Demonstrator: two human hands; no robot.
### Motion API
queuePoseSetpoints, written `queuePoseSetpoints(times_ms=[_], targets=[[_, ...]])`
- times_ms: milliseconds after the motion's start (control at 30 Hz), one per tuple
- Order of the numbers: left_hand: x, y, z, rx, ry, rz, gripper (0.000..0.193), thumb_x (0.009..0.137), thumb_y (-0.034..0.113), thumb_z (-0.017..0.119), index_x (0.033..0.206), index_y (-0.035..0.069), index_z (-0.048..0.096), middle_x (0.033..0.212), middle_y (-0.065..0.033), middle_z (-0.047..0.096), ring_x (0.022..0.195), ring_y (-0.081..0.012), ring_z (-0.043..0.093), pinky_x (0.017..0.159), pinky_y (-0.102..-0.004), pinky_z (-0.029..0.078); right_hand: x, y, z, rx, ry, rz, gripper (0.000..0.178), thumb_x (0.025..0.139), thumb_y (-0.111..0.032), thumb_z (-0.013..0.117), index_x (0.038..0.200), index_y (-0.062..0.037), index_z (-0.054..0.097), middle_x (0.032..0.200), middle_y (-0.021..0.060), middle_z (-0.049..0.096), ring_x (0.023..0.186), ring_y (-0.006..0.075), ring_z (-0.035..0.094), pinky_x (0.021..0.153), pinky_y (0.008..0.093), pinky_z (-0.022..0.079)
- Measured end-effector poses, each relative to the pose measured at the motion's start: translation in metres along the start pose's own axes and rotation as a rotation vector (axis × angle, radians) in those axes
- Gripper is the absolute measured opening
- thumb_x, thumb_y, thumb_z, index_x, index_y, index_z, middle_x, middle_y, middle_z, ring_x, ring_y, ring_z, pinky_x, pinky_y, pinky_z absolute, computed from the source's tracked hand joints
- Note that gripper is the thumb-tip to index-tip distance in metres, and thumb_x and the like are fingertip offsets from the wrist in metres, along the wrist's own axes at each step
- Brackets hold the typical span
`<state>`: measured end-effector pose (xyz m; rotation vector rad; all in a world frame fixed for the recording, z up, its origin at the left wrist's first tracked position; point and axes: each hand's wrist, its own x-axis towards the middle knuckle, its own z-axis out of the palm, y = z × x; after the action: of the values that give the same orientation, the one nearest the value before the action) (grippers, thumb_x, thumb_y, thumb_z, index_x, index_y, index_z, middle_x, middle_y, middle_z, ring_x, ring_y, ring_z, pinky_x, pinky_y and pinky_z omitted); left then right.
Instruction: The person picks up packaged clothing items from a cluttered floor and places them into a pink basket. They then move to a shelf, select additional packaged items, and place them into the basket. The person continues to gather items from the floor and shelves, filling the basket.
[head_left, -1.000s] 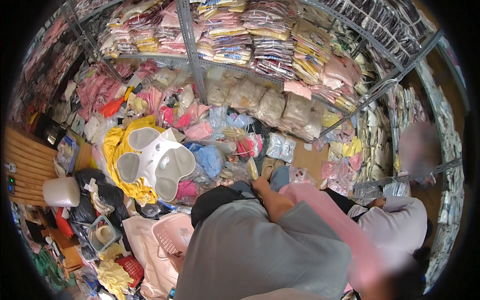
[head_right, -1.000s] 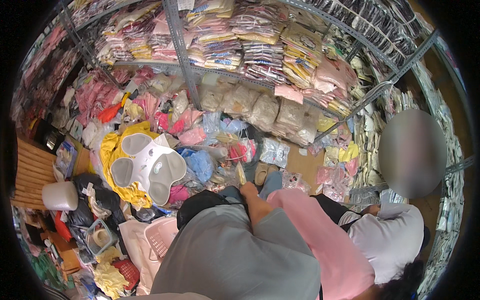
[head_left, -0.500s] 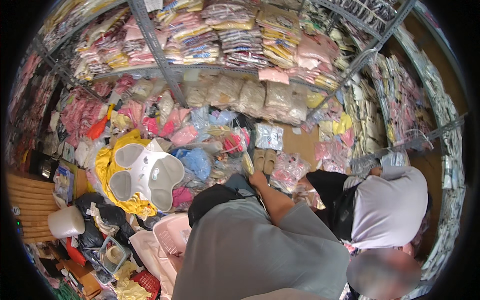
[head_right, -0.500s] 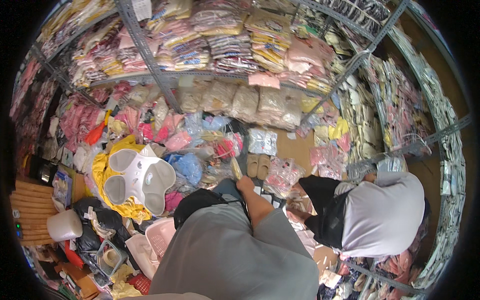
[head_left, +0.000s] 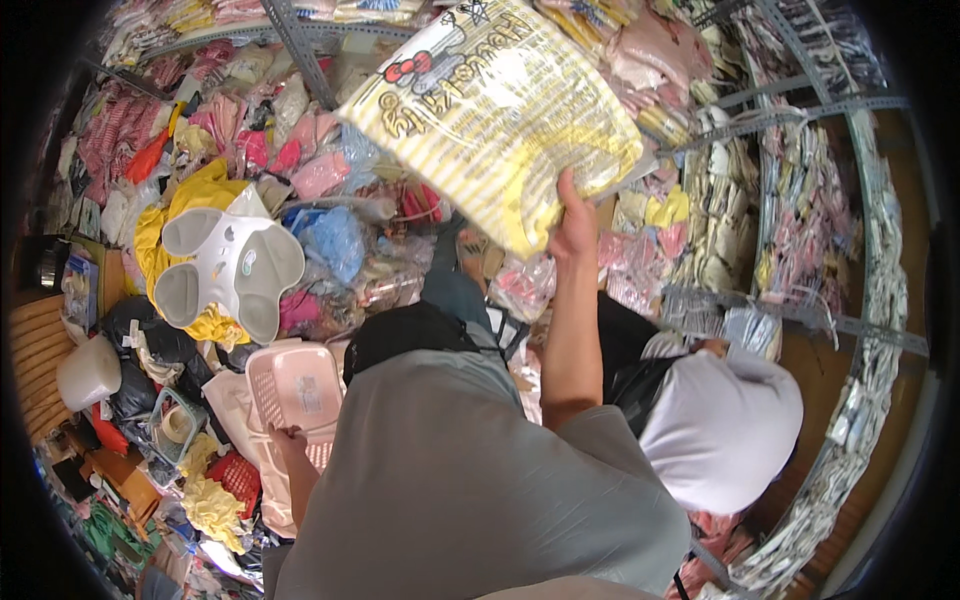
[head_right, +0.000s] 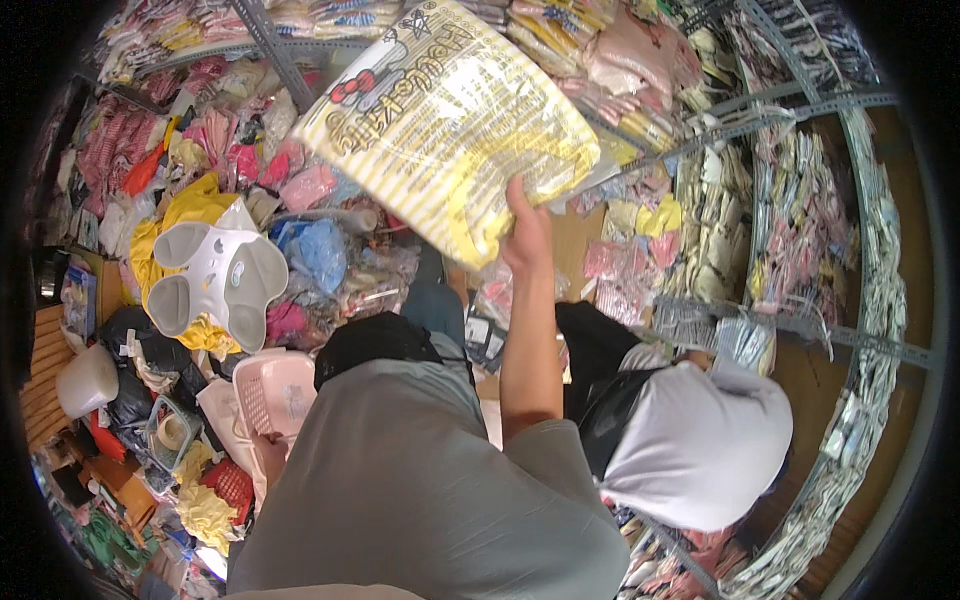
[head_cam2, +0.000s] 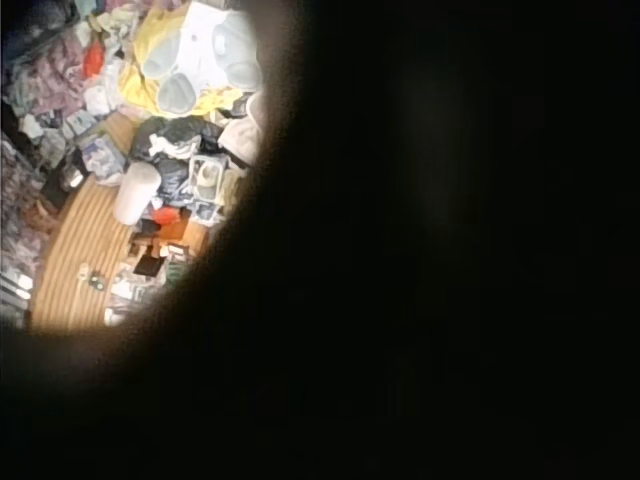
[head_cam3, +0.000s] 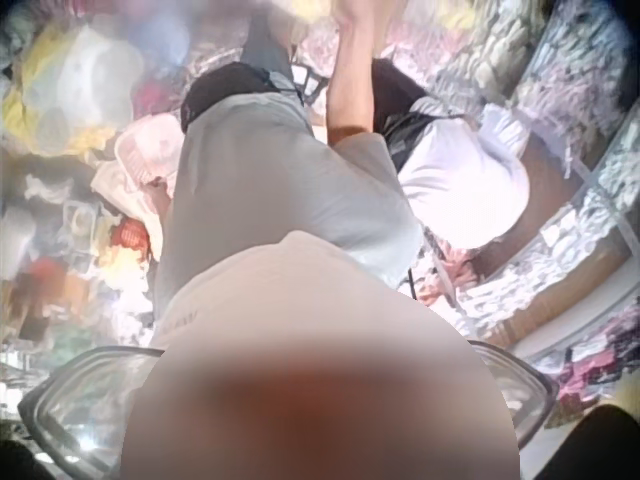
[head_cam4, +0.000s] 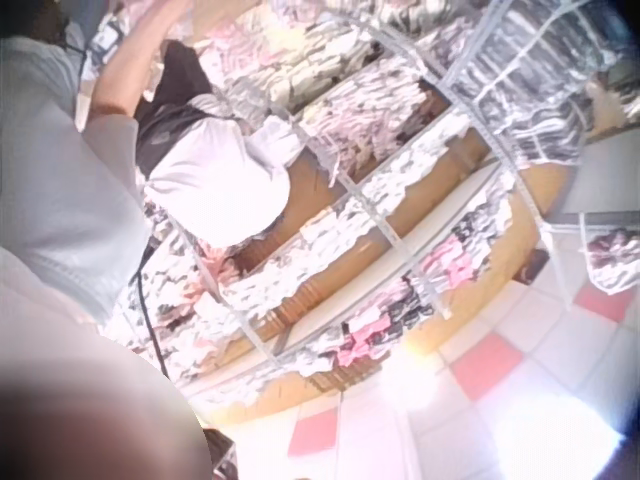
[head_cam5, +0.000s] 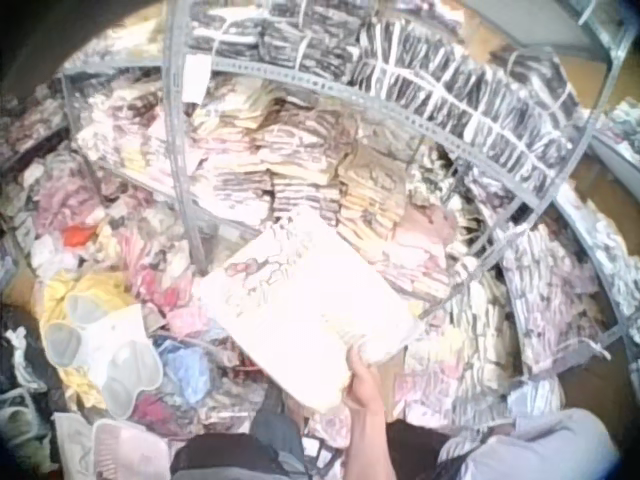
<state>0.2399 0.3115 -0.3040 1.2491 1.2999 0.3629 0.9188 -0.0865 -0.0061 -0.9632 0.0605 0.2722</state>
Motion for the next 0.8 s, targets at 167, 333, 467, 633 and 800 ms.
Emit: queuePoseSetpoints(times_ms=[167,333,467,633,800], targets=[[-0.035,0.031,0.075,-0.204,0.475,-0.047,0.056,0.099,0.045,0.058,0.062,0.017,0.027,0.057,0.0004,0.021,0.046,-0.0162,0.026,0.049,-0.0308,0.037,0.065,-0.020,-0.044,0.201,-0.196,0.065,0.053,0.107,-0.027,0.049,0.151,-0.0004,0.034,0.148,0.0181,0.049,0.133,0.0321,0.053,0.110,0.0473,0.047],[-0.080,0.096,0.140,-0.543,0.538,-0.346,0.039,0.097,0.046,0.057,0.077,0.014,0.046,0.059,0.0024,0.031,0.050,-0.0130,0.034,0.047,-0.0242,0.034,0.138,-0.032,-0.101,0.350,-0.160,0.323,0.053,0.103,-0.020,0.057,0.148,0.0010,0.038,0.143,0.0171,0.054,0.126,0.0302,0.059,0.106,0.0448,0.050],[-0.090,0.136,0.204,-0.590,0.684,-0.391,0.047,0.100,0.048,0.054,0.068,0.019,0.036,0.050,0.0031,0.025,0.041,-0.0137,0.032,0.045,-0.0257,0.037,0.183,-0.063,-0.121,0.116,-0.141,0.417,0.049,0.101,-0.018,0.062,0.143,0.0013,0.046,0.138,0.0132,0.058,0.122,0.0246,0.060,0.103,0.0389,0.050],[-0.090,0.166,0.270,-0.537,0.683,-0.329,0.049,0.101,0.047,0.053,0.065,0.019,0.034,0.051,0.0036,0.025,0.041,-0.0117,0.036,0.046,-0.0287,0.042,0.218,-0.113,-0.111,-0.062,-0.079,0.359,0.045,0.100,-0.015,0.063,0.141,0.0003,0.050,0.132,0.0121,0.062,0.116,0.0224,0.063,0.099,0.0365,0.052],[-0.078,0.221,0.320,-0.754,0.242,-0.219,0.035,0.102,0.040,0.055,0.077,0.017,0.046,0.058,0.0046,0.034,0.046,-0.0087,0.036,0.050,-0.0251,0.044,0.217,-0.166,-0.065,-0.336,-0.211,0.035,0.038,0.098,-0.011,0.068,0.132,0.0012,0.059,0.129,0.0098,0.064,0.113,0.0203,0.063,0.096,0.0326,0.051]])
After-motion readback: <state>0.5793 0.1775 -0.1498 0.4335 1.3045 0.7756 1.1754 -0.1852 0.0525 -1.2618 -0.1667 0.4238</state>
